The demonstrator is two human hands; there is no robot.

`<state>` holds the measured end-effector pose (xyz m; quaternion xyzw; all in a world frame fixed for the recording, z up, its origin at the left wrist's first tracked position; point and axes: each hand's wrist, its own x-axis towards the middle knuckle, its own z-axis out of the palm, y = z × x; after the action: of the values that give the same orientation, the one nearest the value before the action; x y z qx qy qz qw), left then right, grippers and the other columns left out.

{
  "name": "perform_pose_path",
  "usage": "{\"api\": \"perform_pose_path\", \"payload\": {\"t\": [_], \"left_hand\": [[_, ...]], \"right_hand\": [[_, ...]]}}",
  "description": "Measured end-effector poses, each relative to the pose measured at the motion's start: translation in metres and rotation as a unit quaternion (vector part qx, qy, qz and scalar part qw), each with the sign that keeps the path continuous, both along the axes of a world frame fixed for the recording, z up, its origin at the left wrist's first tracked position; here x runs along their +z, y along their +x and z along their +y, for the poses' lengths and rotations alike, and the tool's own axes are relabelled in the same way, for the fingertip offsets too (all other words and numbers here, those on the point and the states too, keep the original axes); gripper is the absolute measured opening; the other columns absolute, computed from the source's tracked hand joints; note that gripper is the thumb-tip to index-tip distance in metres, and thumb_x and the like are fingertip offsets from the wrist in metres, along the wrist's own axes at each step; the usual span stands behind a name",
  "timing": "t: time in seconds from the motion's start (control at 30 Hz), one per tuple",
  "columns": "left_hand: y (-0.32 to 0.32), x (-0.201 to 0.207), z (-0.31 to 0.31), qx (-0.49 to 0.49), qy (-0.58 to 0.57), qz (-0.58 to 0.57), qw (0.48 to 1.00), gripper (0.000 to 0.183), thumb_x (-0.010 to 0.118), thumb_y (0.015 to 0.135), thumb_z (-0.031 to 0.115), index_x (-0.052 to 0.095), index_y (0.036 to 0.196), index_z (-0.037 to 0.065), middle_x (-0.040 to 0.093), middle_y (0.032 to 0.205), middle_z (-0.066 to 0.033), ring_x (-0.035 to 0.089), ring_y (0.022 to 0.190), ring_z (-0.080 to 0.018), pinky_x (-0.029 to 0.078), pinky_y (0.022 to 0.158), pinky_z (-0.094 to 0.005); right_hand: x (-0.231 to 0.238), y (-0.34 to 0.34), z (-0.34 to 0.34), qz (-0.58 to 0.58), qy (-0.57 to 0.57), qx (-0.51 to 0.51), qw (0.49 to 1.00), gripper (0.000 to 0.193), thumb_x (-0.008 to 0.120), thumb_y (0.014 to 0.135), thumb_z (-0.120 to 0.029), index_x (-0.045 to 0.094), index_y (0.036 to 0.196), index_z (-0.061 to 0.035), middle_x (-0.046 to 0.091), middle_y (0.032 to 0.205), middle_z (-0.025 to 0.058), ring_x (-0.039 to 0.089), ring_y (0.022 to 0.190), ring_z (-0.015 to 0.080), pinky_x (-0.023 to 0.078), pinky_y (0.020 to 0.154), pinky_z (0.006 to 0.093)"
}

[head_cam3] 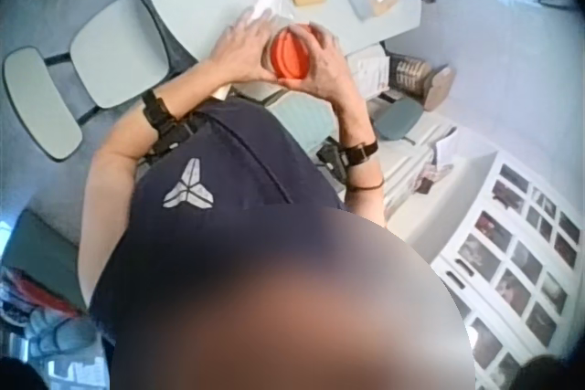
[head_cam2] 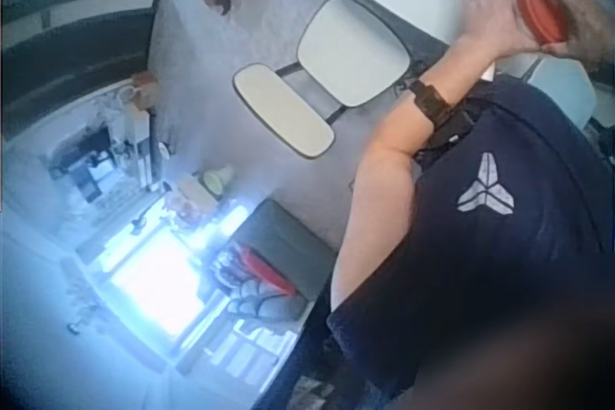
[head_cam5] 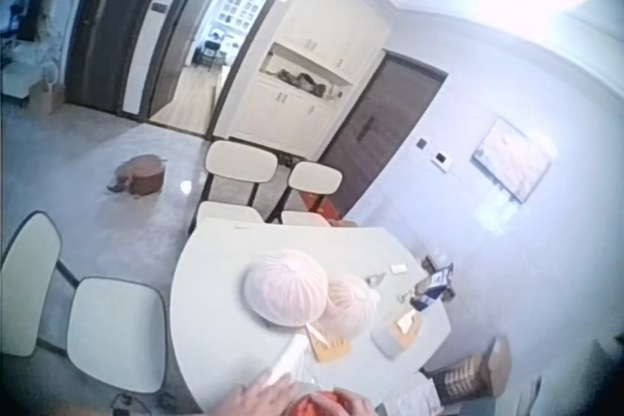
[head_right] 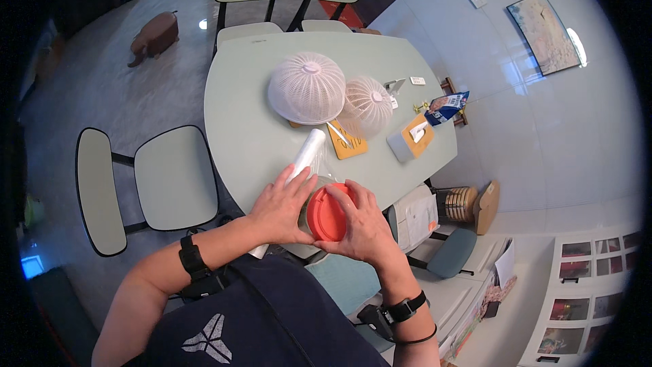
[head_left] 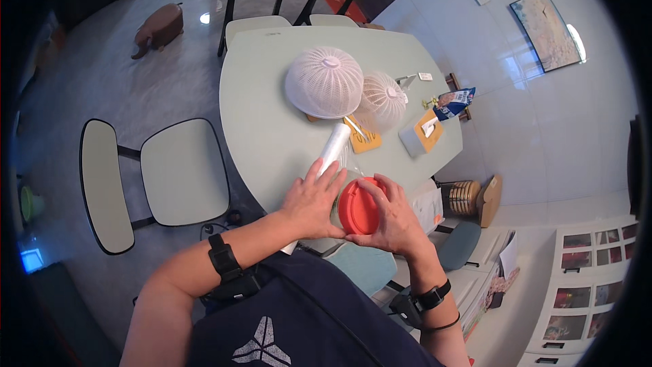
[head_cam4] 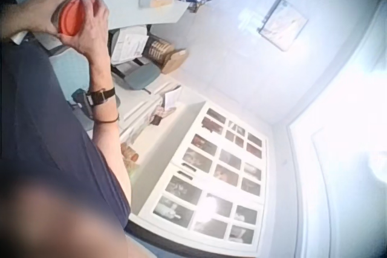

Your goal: Sealing a plastic jar containing green peppers by wrapping the lid area with plastic cling film.

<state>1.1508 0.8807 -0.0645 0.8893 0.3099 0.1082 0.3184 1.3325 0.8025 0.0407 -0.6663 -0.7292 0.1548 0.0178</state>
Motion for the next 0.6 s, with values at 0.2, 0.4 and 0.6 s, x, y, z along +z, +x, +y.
{"api": "perform_pose_path", "payload": {"t": [0.2, 0.4, 0.6], "left_hand": [[-0.002, -0.002, 0.000, -0.004, -0.021, -0.018, 1.000, 0.124, 0.081, 0.062, 0.070, 0.031, 0.156, 0.005, 0.026, 0.161, -0.0190, 0.018, 0.150, -0.0431, 0.038, 0.111, -0.0562], [-0.002, -0.001, 0.002, -0.017, -0.016, 0.008, 1.000, 0.128, 0.080, 0.062, 0.073, 0.028, 0.157, 0.006, 0.022, 0.164, -0.0180, 0.014, 0.152, -0.0414, 0.039, 0.110, -0.0531], [-0.013, -0.018, 0.007, 0.011, -0.090, -0.122, 0.988, 0.127, 0.083, 0.063, 0.069, 0.028, 0.156, 0.003, 0.018, 0.163, -0.0231, 0.017, 0.150, -0.0451, 0.028, 0.119, -0.0547]], "right_hand": [[-0.005, -0.017, -0.003, -0.054, -0.033, -0.132, 0.989, 0.114, 0.086, 0.057, -0.068, 0.042, 0.149, -0.0160, 0.044, 0.142, 0.0247, 0.051, 0.126, 0.0452, 0.049, 0.102, 0.0524], [0.010, -0.012, 0.002, -0.069, -0.050, -0.056, 0.995, 0.124, 0.082, 0.058, -0.074, 0.036, 0.155, -0.0141, 0.047, 0.138, 0.0262, 0.053, 0.126, 0.0441, 0.052, 0.098, 0.0500], [0.017, -0.025, 0.006, -0.070, -0.177, -0.238, 0.952, 0.117, 0.082, 0.064, -0.070, 0.036, 0.156, -0.0140, 0.042, 0.146, 0.0308, 0.051, 0.131, 0.0437, 0.048, 0.104, 0.0499]]}}
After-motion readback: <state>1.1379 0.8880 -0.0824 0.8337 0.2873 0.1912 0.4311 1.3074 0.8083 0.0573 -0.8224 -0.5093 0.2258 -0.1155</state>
